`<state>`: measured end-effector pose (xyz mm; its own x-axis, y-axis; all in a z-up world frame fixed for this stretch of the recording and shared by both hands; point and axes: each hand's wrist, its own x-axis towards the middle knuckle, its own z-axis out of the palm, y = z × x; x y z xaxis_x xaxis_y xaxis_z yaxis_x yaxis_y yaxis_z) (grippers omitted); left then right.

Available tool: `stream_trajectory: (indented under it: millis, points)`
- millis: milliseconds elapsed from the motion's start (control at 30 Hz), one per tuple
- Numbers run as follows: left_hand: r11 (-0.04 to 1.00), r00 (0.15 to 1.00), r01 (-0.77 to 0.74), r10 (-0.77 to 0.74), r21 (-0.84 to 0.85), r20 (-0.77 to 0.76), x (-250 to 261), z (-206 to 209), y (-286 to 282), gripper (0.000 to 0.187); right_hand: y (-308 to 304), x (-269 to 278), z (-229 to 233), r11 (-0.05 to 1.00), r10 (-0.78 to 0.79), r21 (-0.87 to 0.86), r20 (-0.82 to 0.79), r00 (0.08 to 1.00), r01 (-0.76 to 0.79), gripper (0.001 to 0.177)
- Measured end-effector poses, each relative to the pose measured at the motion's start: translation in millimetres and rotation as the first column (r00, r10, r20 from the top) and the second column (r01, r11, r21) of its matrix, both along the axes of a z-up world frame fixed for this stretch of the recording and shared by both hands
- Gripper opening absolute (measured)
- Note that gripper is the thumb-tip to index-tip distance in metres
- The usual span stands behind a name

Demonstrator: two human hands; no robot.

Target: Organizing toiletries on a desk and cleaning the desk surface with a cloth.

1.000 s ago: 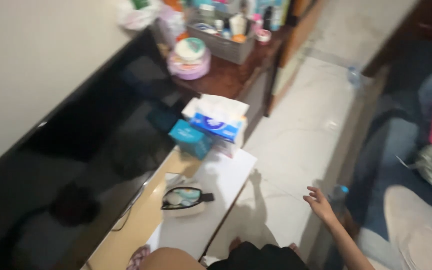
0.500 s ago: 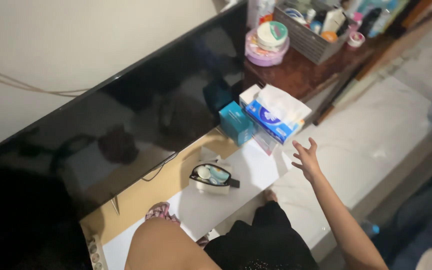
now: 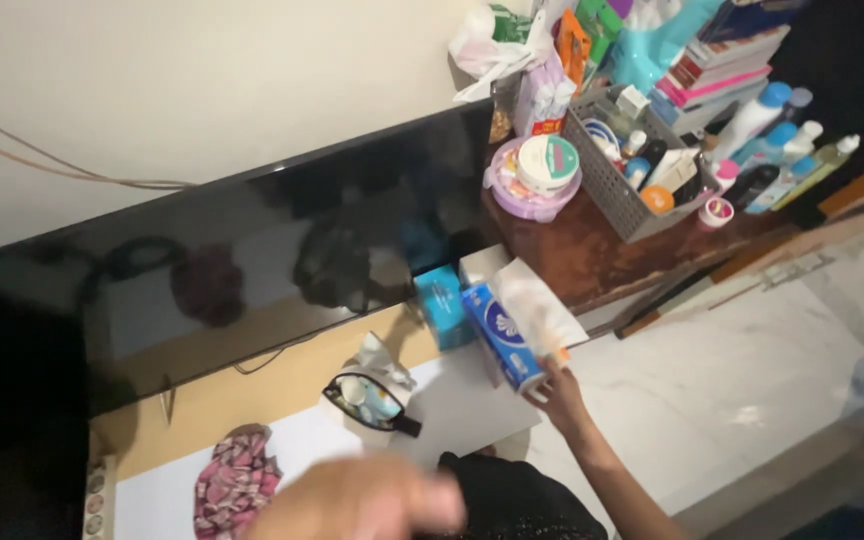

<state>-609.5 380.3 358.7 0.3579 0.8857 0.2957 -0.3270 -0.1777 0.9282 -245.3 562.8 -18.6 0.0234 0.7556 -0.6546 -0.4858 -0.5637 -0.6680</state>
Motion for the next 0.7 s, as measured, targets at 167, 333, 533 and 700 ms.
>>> stream_trajectory:
  millis: [167,333,533,700]
  points:
    - [0.868,0.851,-0.379,0.464,0.322,-0.248,55.9,20.0,73.2,0.074,-15.1,39.5,53.4,0.99,0.137,0.03,-0.001,0.991,-0.137,0.046]
    - [0.885,0.816,-0.463,0.446,0.048,-0.368,57.1,-39.6,87.5,0.088,22.7,102.0,69.8,0.95,0.076,0.31,-0.133,0.988,-0.031,0.06]
    - [0.816,0.794,-0.554,0.456,-0.167,-0.402,74.4,-82.0,94.5,0.08,72.0,127.5,87.2,0.979,-0.118,0.149,-0.13,0.984,0.137,0.058]
    - [0.746,0.713,-0.649,0.526,-0.151,-0.464,78.5,-149.6,85.5,0.063,30.9,83.6,75.6,0.996,-0.084,0.034,-0.061,0.995,0.086,0.052]
